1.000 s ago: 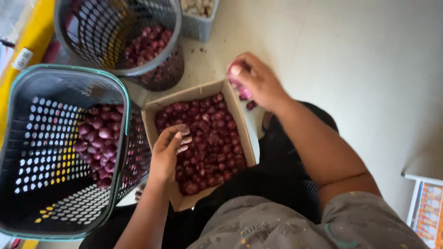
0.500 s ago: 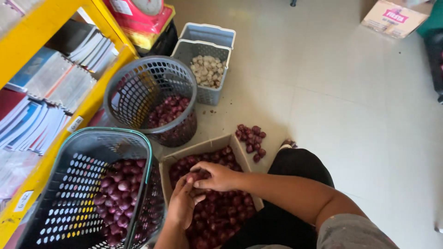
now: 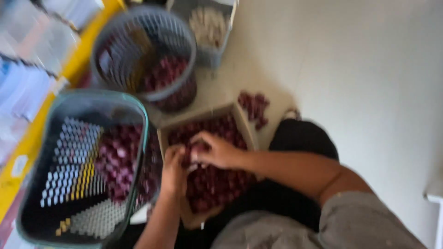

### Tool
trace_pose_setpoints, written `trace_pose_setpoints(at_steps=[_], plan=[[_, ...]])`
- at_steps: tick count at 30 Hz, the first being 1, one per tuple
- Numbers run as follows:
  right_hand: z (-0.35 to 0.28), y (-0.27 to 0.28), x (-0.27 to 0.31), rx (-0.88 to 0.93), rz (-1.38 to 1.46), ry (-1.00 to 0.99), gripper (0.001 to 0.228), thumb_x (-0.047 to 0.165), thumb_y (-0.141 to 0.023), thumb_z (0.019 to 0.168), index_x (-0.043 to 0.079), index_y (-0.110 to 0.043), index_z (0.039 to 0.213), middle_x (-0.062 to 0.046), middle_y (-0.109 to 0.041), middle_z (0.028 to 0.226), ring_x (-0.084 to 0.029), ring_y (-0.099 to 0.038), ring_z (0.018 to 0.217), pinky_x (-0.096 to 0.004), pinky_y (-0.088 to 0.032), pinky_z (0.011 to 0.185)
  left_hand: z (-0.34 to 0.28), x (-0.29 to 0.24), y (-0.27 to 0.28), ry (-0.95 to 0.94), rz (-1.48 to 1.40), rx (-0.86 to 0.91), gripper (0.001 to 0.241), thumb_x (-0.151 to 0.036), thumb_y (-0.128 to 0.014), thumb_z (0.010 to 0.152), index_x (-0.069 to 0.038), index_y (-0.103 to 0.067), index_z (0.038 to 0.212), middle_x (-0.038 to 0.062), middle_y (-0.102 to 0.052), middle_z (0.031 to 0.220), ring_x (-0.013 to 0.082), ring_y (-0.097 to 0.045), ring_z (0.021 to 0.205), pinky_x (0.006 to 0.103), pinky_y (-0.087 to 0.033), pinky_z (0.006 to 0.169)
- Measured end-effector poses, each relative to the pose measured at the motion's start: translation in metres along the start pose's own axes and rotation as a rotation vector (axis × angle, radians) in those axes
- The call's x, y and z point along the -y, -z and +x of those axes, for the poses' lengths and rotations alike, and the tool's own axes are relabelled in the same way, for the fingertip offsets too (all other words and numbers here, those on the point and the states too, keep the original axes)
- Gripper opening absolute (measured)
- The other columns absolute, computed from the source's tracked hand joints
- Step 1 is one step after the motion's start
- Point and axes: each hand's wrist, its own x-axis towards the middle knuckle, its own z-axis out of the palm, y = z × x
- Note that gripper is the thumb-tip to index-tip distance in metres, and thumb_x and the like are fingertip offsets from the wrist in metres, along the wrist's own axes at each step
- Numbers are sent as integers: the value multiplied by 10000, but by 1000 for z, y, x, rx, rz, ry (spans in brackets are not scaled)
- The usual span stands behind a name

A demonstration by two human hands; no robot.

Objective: Sorting and inspecting small red onions from a cardboard box into a plastic shopping basket.

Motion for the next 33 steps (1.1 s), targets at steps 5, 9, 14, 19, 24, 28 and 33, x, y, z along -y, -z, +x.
trace_pose_setpoints(at_steps=[5,9,14,19,24,28,33], plan=[[-2,-13,2,-67,154,-105,357,260,-600,1032,40,-564,1310,-82,-692,1045,-170,-654,816,-324,-561,651,3,5,7,38,10,110,127,-163,-549,1006,-107,-553,1120,86,-658,967,235,-648,843,358,-535,703],[-3,-10,7,-135,128,-52,369,244,-607,1030,59,-590,1350,-85,-692,1059,-146,-641,832,-319,-569,683,5,7,6,-15,-4,132,131,-158,-552,1014,-103,-570,1131,7,-648,1011,143,-624,879,328,-514,713],[-4,-4,-9,-102,201,61,417,190,-552,1030,97,-565,1436,-37,-693,1174,-113,-688,969,-316,-633,808,-11,-12,-9,1,152,53,247,-326,-560,1004,-142,-604,1163,-3,-682,998,117,-641,848,303,-507,668],[0,2,-9,-140,103,68,342,150,-600,1015,57,-634,1342,-71,-743,1040,-142,-722,897,-337,-649,780,-4,-2,-2,-47,218,85,340,-380,-663,949,-105,-646,1148,-1,-712,955,115,-661,838,289,-494,641],[-4,6,5,-190,-149,128,220,171,-670,1030,-9,-686,1156,-106,-737,930,-179,-699,797,-357,-577,709,-4,2,0,-146,247,147,383,-338,-793,846,-94,-676,1117,3,-683,907,128,-636,777,288,-481,601],[-10,3,10,-187,-274,290,250,170,-628,1040,11,-635,1232,-114,-700,1046,-206,-711,910,-367,-576,791,-14,-14,-10,-82,292,99,380,-348,-774,833,-115,-679,1117,-2,-696,892,116,-660,783,287,-505,609],[-12,1,15,-108,-373,569,386,126,-597,1040,8,-547,1404,-154,-642,1190,-308,-667,1043,-412,-549,896,-13,-14,-6,-98,264,126,406,-436,-715,892,-84,-687,1092,-9,-694,899,109,-655,788,270,-493,621]])
